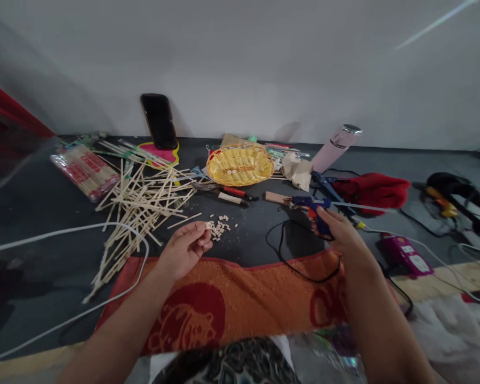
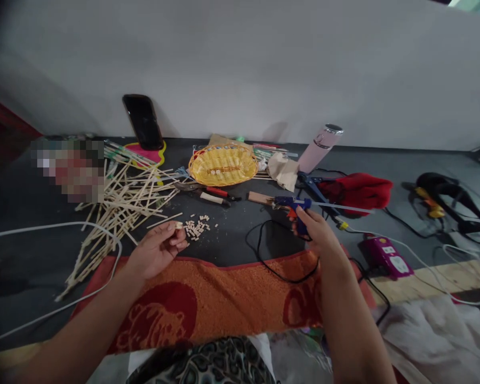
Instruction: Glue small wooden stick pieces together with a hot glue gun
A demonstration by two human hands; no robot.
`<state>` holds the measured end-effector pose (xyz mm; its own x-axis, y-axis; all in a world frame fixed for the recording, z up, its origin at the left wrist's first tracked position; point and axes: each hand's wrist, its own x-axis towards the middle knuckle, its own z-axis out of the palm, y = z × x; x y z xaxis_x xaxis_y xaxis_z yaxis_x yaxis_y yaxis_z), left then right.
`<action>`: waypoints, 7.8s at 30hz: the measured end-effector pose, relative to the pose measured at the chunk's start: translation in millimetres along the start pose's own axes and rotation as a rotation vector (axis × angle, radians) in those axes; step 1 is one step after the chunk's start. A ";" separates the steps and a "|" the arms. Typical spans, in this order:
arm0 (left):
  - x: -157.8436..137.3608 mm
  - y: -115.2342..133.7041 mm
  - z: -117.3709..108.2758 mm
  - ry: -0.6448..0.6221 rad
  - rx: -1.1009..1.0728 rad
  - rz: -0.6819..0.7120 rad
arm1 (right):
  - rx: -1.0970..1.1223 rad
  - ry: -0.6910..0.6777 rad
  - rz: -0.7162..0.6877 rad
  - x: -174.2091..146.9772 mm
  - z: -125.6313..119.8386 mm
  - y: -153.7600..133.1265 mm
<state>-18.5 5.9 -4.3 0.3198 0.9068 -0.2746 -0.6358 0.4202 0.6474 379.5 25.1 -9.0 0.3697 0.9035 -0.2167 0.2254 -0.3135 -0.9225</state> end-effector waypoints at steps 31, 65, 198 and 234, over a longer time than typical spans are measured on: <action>3.2 5.8 -0.8 0.006 -0.021 0.062 | -0.875 -0.461 -0.995 -92.7 194.7 -41.9; -2.0 -8.7 10.8 0.021 0.192 -0.152 | -0.064 -0.391 -0.825 -105.0 175.0 -48.8; -2.8 -15.5 4.4 0.003 0.291 -0.146 | -0.273 -0.402 -1.036 -99.3 169.9 -45.7; -4.9 -15.5 3.4 -0.096 0.237 -0.198 | -0.233 -0.407 -1.086 -100.5 169.1 -46.5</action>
<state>-7.8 -5.1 -10.6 0.4925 0.7964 -0.3510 -0.3771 0.5588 0.7386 179.4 -1.7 1.6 -0.4215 0.7427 0.5203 0.4186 0.6684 -0.6149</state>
